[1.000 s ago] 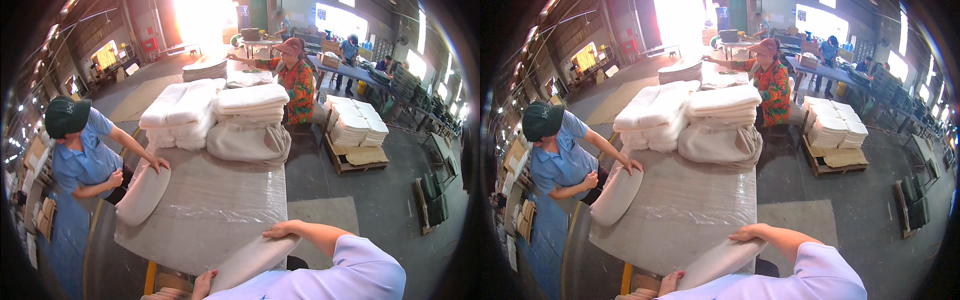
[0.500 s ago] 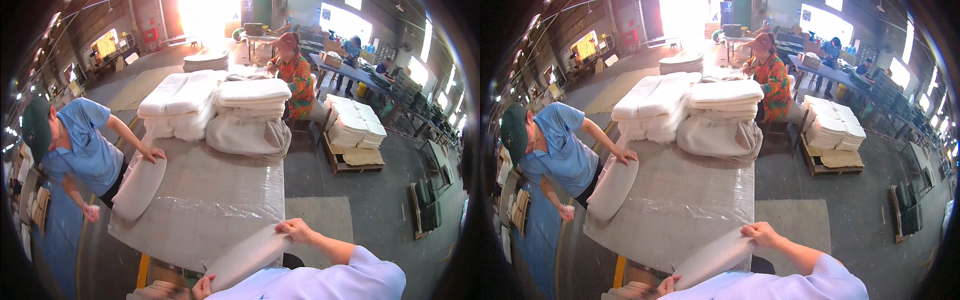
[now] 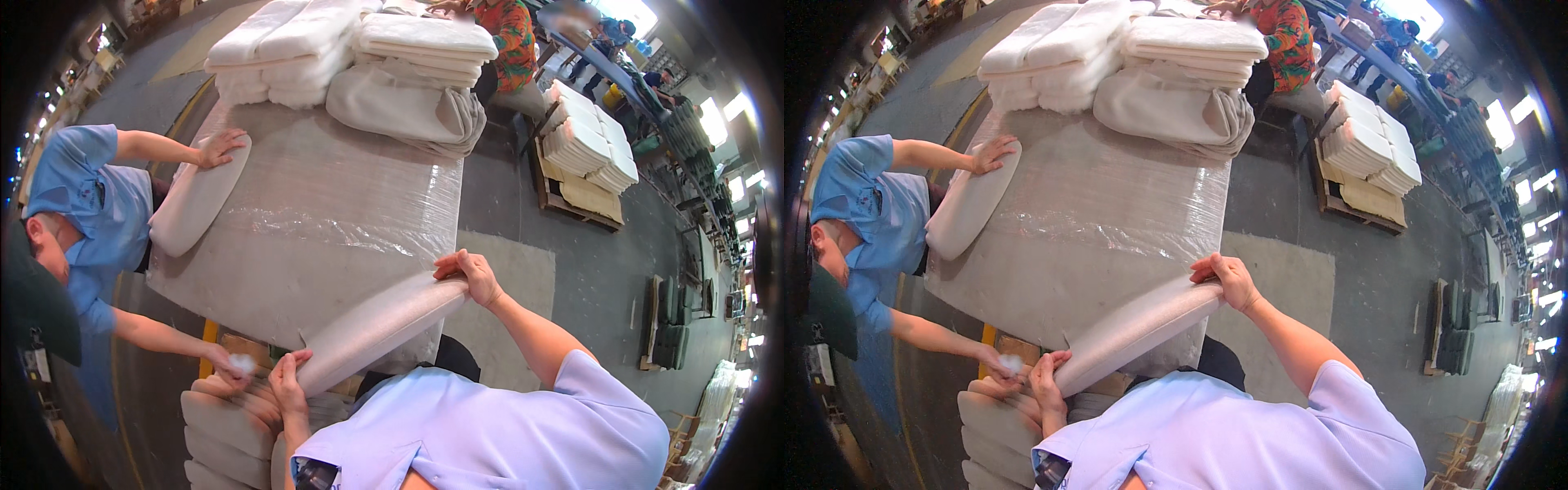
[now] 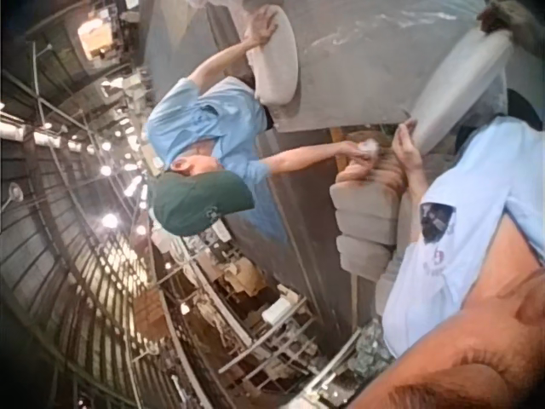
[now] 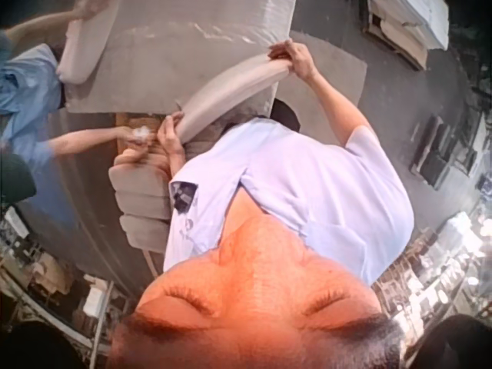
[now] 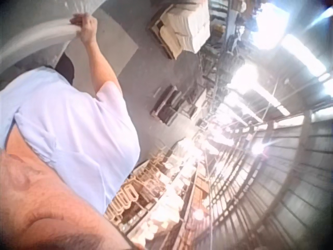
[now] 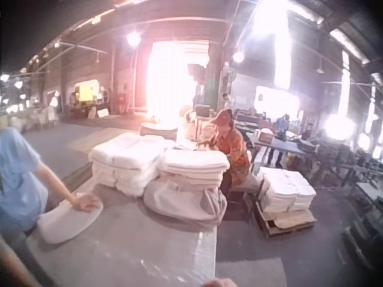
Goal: The person inserts white foam inserts into beige fabric cushion covers, folds and tucks the edges, and stacks the finished cushions on a table. The person handles foam inserts and fabric covers by hand, repeatedly repeating the process.
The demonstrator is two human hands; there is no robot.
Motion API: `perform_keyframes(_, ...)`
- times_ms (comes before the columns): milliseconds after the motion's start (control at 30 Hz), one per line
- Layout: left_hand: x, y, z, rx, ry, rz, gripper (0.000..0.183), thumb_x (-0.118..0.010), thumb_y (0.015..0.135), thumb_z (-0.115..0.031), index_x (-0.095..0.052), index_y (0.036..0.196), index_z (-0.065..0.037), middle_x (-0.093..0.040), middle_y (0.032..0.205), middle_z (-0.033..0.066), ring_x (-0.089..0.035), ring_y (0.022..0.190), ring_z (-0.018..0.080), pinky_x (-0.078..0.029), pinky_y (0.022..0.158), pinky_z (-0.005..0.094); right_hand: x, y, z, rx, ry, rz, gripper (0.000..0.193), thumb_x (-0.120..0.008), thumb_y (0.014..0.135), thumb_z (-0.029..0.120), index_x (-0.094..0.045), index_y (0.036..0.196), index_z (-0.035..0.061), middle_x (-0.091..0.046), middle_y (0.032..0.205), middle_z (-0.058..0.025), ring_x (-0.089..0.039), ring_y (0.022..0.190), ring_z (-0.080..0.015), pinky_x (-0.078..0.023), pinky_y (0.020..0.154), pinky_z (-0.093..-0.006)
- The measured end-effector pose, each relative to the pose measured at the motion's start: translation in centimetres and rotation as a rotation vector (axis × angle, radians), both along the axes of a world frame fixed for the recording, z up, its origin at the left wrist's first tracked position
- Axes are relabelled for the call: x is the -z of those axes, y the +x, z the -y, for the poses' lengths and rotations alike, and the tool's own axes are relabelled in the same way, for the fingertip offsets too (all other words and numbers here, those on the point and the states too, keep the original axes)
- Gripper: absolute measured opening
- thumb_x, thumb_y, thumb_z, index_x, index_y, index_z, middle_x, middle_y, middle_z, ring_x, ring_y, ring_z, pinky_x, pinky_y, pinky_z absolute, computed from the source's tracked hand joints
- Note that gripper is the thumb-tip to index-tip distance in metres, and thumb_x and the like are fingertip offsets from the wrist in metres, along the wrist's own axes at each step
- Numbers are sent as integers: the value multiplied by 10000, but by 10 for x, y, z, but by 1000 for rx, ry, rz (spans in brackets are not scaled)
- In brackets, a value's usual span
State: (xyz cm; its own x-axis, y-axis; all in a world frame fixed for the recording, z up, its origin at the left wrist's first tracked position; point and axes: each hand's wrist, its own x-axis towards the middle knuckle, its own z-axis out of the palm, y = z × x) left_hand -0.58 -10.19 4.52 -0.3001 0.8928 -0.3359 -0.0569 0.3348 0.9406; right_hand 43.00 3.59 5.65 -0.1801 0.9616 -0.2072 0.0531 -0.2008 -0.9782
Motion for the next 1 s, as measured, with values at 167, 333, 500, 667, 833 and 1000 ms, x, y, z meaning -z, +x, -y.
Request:
perform_keyframes(167, -5, 4, 0, -4, -7, 0, 430, -546, 1116, -305, -782, 1067, 51, -800, 1052, 140, -726, 1015, 210, -526, 985, 354, 3, 2, 4, 57, -47, -69, 719, -388, 1148, 567, -751, 1175, -54, -788, 1002, -183, -746, 964, -235, -570, 958, -358)
perform_keyframes(333, -5, 6, -2, -39, 0, 25, 407, -550, 1114, -284, -782, 1068, 47, -801, 1053, 140, -732, 1007, 208, -530, 982, 344, 4, 7, 0, 51, -71, -121, 703, -400, 1148, 556, -732, 1194, -61, -782, 1002, -179, -745, 961, -237, -571, 947, -359)
perform_keyframes(500, -3, 9, -1, -120, 53, -6, 397, -554, 1111, -292, -766, 1099, 43, -797, 1081, 165, -742, 1025, 231, -544, 983, 357, 13, 12, -4, 17, -94, -154, 695, -405, 1149, 547, -723, 1198, -68, -777, 1015, -179, -740, 961, -240, -569, 946, -359)
perform_keyframes(667, 9, 17, 10, -395, 166, 93, 465, -538, 1113, -378, -753, 1121, 34, -796, 1080, 181, -757, 1035, 255, -553, 993, 391, 27, 17, -13, -132, 11, -85, 692, -366, 1142, 554, -716, 1194, -40, -768, 1019, -186, -745, 983, -272, -573, 953, -391)
perform_keyframes(833, 8, 29, 20, -618, 130, 138, 478, -532, 1107, -430, -769, 1064, -17, -784, 889, 125, -747, 869, 190, -549, 856, 358, 32, 25, -6, -212, 82, -80, 693, -361, 1153, 566, -692, 1253, -35, -764, 1045, -158, -732, 972, -240, -557, 943, -378)
perform_keyframes(1000, -49, 70, 0, -713, 248, -72, 464, -569, 1099, -439, -776, 936, -56, -743, 763, 44, -709, 663, 132, -532, 667, 306, 17, 54, -34, -549, 41, 37, 721, -515, 1104, 581, -616, 1390, -73, -696, 1278, -176, -669, 1165, -255, -510, 1042, -391)
